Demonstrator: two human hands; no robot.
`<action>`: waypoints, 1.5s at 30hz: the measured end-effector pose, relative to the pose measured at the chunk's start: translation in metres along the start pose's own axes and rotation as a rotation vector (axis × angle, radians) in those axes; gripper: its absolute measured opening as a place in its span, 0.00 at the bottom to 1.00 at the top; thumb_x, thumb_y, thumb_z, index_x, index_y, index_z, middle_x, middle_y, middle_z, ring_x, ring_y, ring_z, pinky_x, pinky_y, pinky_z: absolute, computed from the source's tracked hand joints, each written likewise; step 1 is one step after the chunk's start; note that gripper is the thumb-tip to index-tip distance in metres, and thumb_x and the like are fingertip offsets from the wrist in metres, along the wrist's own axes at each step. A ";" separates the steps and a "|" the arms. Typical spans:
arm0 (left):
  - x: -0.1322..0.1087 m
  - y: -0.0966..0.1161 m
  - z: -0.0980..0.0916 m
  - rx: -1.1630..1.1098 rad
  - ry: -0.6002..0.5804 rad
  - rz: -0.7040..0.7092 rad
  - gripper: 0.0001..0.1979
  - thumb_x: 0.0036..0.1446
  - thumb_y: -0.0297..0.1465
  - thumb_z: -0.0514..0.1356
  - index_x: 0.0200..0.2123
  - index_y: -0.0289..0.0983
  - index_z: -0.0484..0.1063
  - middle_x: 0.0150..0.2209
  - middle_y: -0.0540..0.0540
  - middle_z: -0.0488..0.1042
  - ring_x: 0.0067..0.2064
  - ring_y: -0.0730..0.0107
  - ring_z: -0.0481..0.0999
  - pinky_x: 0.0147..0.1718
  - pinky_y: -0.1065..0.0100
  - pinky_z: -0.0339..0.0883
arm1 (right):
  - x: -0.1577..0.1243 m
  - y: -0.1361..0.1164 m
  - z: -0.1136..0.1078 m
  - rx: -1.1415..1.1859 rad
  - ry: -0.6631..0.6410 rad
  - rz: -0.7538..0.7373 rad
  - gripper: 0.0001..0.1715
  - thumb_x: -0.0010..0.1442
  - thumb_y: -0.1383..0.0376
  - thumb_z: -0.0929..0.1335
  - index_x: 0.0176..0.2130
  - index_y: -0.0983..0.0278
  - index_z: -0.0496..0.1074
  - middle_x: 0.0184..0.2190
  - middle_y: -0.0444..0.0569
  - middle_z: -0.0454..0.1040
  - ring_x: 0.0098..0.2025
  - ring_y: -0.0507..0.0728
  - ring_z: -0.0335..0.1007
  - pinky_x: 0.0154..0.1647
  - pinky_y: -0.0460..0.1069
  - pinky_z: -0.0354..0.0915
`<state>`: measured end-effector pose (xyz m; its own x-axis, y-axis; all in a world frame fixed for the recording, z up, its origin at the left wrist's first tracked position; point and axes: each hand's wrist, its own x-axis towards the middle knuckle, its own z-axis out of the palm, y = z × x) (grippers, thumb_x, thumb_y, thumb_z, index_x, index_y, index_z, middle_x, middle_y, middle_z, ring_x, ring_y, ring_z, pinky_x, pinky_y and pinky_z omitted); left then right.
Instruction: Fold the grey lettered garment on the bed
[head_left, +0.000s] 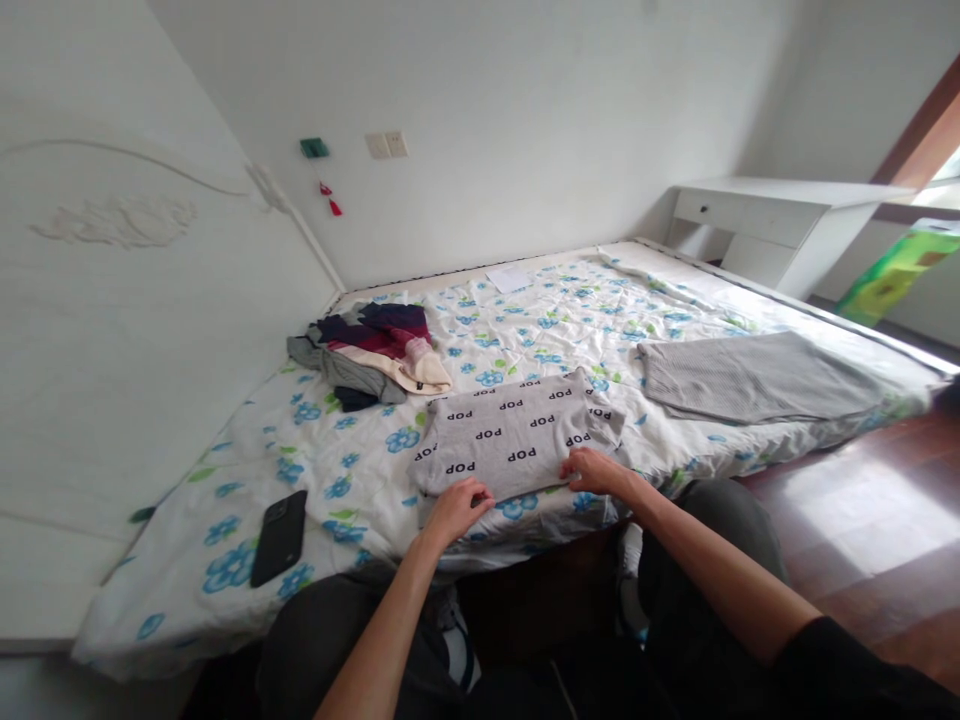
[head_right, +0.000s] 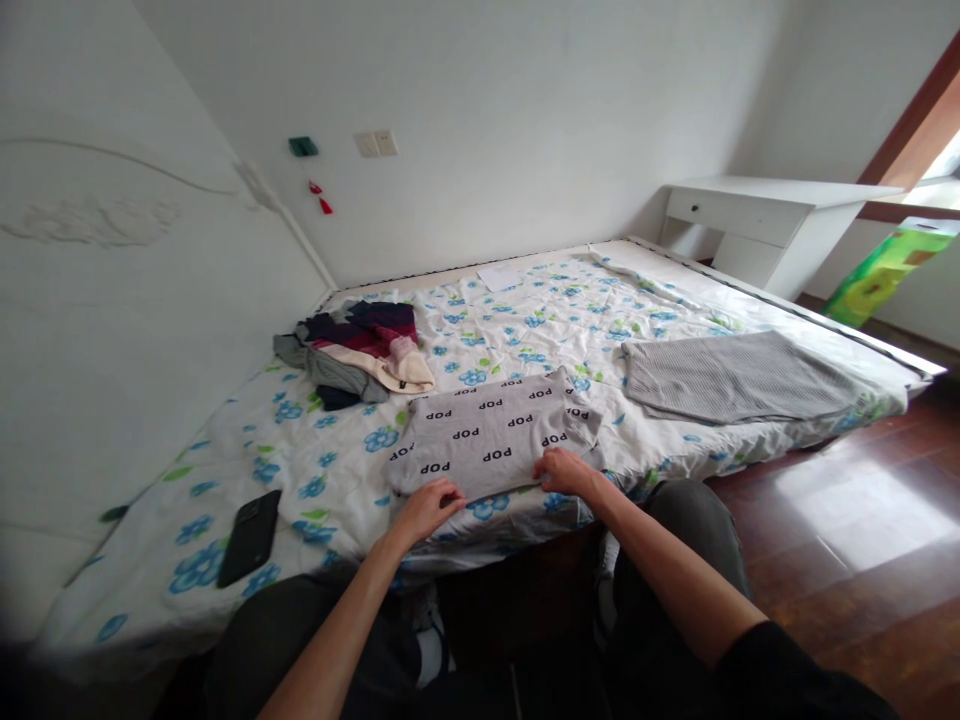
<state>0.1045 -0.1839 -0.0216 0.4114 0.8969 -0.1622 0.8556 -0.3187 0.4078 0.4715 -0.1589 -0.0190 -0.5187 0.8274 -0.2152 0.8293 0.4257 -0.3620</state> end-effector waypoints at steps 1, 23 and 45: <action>0.000 0.001 -0.001 0.007 0.000 -0.001 0.11 0.71 0.41 0.64 0.42 0.43 0.84 0.46 0.42 0.84 0.50 0.54 0.84 0.52 0.60 0.72 | 0.000 0.000 -0.001 0.002 0.001 0.004 0.22 0.63 0.69 0.75 0.56 0.60 0.89 0.54 0.56 0.86 0.58 0.64 0.82 0.59 0.49 0.71; 0.010 0.013 -0.009 0.069 -0.093 -0.075 0.05 0.70 0.34 0.64 0.44 0.42 0.81 0.47 0.44 0.85 0.52 0.55 0.84 0.53 0.62 0.72 | -0.001 -0.006 -0.021 0.000 -0.096 0.119 0.17 0.75 0.63 0.71 0.52 0.60 0.91 0.52 0.56 0.89 0.57 0.63 0.85 0.54 0.48 0.72; 0.120 -0.034 -0.035 0.280 0.027 -0.017 0.05 0.69 0.35 0.70 0.41 0.41 0.85 0.52 0.39 0.84 0.60 0.47 0.80 0.60 0.56 0.73 | 0.046 -0.005 -0.003 -0.128 -0.288 0.164 0.18 0.67 0.69 0.74 0.52 0.58 0.90 0.53 0.55 0.89 0.57 0.64 0.85 0.55 0.49 0.72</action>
<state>0.1135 -0.0551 -0.0235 0.3913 0.9094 -0.1410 0.9172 -0.3728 0.1409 0.4440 -0.1218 -0.0240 -0.3990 0.7592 -0.5141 0.9161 0.3535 -0.1890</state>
